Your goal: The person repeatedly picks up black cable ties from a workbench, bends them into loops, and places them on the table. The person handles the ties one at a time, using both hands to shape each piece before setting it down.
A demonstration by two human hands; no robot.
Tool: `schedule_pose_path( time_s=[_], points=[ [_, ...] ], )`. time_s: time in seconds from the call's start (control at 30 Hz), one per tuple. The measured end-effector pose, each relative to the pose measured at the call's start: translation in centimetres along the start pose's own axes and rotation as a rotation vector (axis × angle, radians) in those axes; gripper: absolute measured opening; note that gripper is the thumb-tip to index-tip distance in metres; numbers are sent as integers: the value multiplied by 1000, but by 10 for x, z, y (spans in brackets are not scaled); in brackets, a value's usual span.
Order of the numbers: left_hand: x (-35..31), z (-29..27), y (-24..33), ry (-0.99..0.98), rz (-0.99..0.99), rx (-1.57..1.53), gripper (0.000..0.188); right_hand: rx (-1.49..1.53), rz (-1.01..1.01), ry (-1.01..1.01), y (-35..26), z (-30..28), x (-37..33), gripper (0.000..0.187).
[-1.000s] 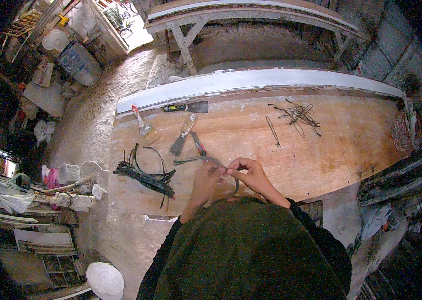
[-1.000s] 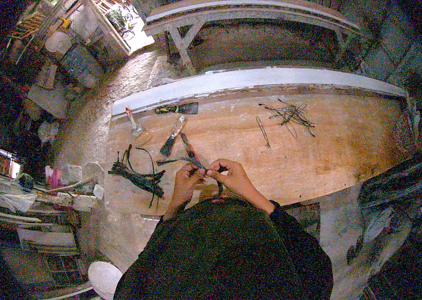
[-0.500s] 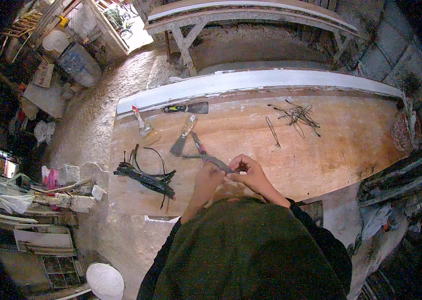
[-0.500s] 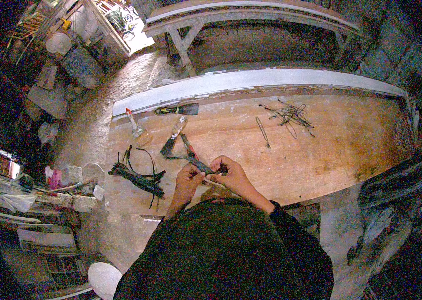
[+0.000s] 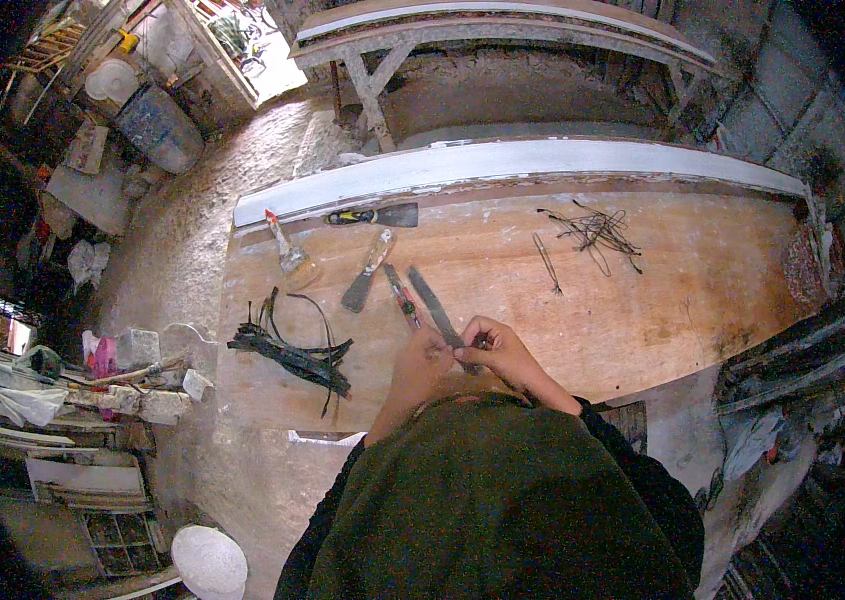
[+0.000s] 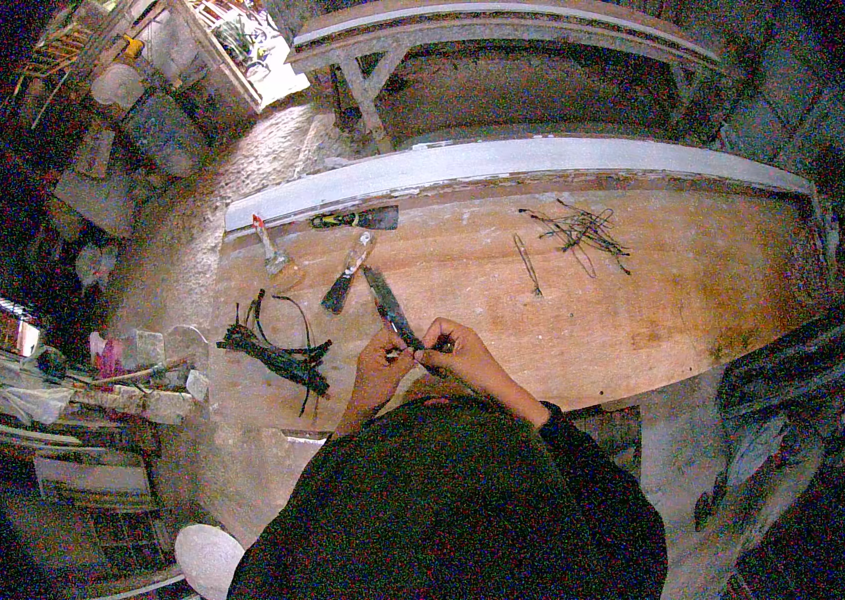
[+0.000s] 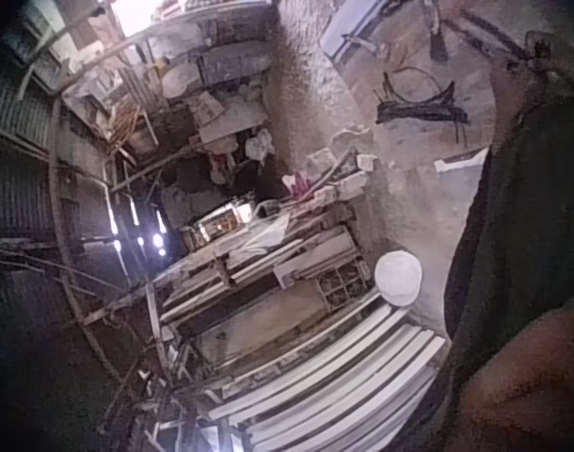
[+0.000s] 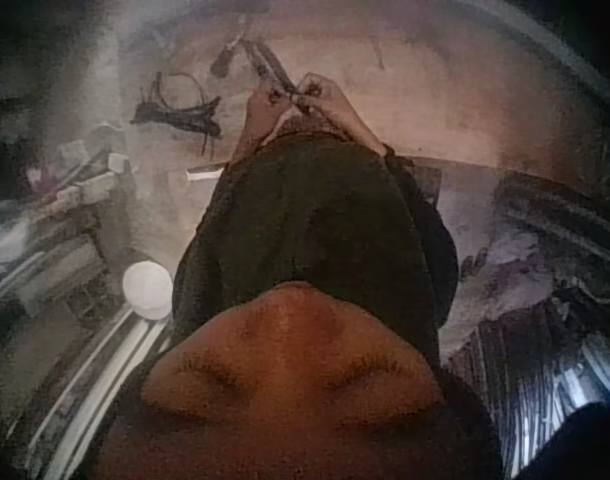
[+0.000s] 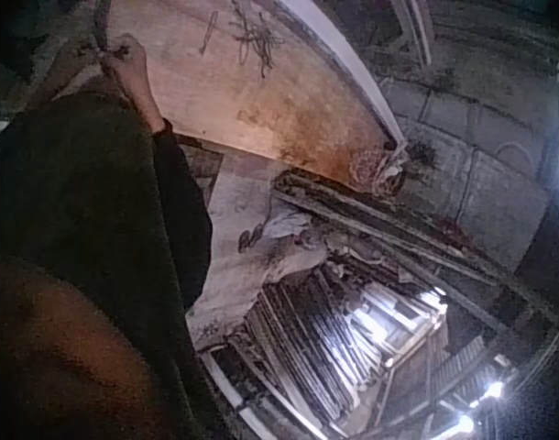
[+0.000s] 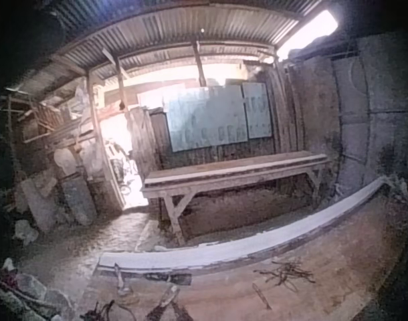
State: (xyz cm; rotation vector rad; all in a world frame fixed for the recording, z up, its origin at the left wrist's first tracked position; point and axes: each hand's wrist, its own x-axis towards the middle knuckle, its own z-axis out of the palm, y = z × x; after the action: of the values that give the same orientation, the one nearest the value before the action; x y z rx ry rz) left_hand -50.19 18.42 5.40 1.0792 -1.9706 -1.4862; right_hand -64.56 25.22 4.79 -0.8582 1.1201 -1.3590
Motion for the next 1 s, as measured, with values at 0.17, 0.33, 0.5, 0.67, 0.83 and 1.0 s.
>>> schedule_pose_path(
  time_s=[0.17, 0.33, 0.5, 0.67, 0.83, 1.0],
  points=[
    [-2, -8, 14, 25, 34, 22, 10, 69, -41, 39, -5, -1, 2, 15],
    [-2, -4, 6, 8, 48, -21, 11, 6, 20, 15, -4, 2, 1, 21],
    [0, 0, -8, -45, 44, -165, 19, -19, 48, -4, 8, -4, 3, 25],
    [0, 2, -9, -139, -22, -379, 27, -37, 98, 43, 5, -4, 4, 22],
    [1, 1, -5, -95, 219, -4, 23, -38, 108, 41, 2, -2, 1, 19],
    [-1, -1, 13, 17, 436, 441, 22, -98, 91, 63, 10, -5, 3, 18]
  ],
)
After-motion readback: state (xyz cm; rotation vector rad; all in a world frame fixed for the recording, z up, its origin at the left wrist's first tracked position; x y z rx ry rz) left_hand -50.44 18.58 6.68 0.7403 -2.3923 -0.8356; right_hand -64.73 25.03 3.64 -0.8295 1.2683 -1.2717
